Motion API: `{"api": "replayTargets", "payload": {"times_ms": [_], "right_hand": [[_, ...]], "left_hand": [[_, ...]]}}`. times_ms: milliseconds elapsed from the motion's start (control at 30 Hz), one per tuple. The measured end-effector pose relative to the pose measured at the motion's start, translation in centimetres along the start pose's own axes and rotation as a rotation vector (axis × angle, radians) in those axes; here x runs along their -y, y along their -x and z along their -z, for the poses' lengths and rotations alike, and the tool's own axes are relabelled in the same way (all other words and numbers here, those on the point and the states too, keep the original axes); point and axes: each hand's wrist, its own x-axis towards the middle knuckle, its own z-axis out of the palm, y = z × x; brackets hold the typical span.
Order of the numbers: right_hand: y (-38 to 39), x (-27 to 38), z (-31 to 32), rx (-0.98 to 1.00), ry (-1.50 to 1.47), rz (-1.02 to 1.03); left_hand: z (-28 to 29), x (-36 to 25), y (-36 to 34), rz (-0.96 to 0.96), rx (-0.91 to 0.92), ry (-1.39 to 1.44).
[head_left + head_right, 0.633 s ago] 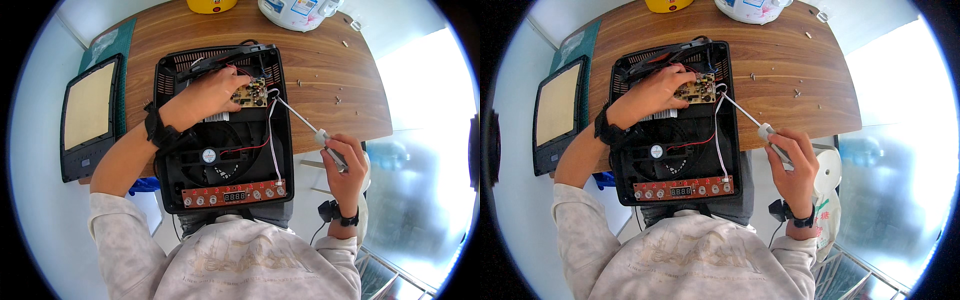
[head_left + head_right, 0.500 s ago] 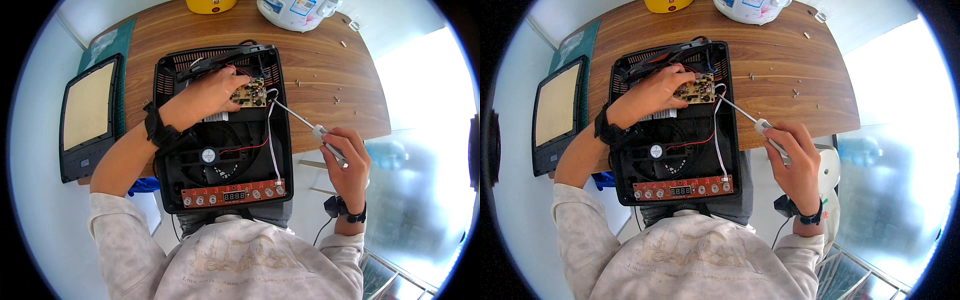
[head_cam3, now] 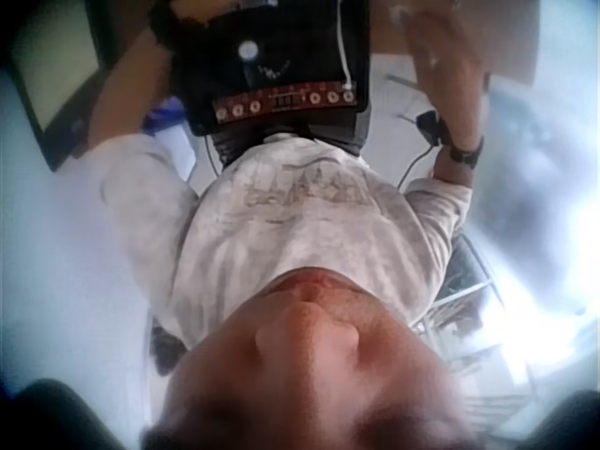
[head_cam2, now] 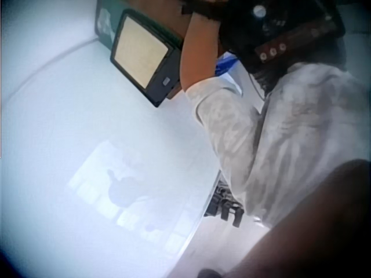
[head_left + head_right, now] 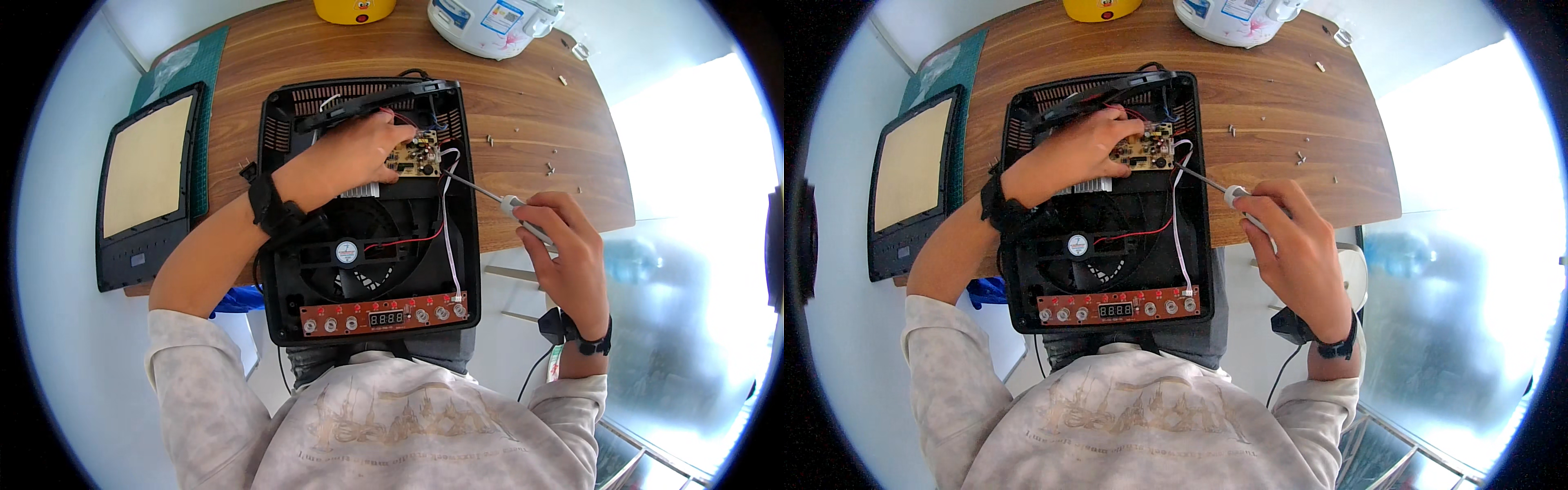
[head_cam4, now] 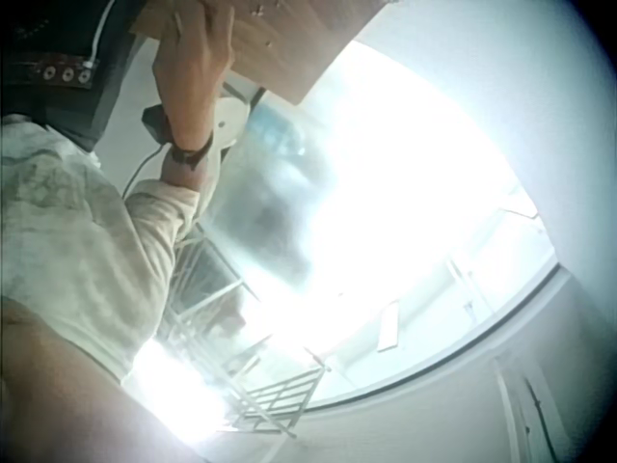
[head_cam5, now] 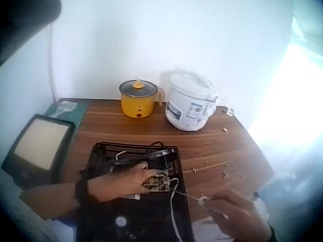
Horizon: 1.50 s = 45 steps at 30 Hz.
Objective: The person uses a screwdriver to adjust components on the internal circuit board of a disassembled electronic device. They rotate the device to access different areas and continue tightening or loosening screws on the board.
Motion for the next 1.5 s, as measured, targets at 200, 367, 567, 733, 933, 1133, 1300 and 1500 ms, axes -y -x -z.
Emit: {"api": "replayTargets", "payload": {"times_ms": [200, 367, 567, 733, 933, 1133, 1300, 1500], "right_hand": [[-0.3, -0.2, -0.3, -0.007, 0.000, 0.034], [-0.4, 0.0, -0.6, 0.016, 0.019, 0.012], [-0.5, 0.1, -0.6, 0.026, 0.030, 0.019], [-0.4, 0.1, -0.6, 0.034, 0.040, 0.022], [-0.4, 0.2, -0.6, 0.043, 0.045, 0.037], [-0.4, 0.5, -0.7, 0.052, 0.041, 0.038], [-0.3, 0.7, -0.6, 0.077, 0.047, 0.047], [-0.1, 0.9, -0.6, 0.102, 0.059, 0.065]], "left_hand": [[-0.2, 0.2, 0.0, -0.021, -0.021, -0.009], [0.1, 0.0, 0.0, -0.035, -0.013, -0.009], [-0.3, 0.3, 0.0, -0.027, -0.008, -0.009], [-0.3, 0.2, -0.1, -0.023, -0.011, -0.008], [-0.3, 0.2, -0.1, -0.037, -0.019, -0.019], [-0.6, 0.4, 0.0, -0.051, -0.045, -0.026], [-0.3, 0.2, 0.0, -0.052, -0.033, -0.019], [-0.3, 0.4, -0.1, -0.057, -0.024, -0.019]]}}
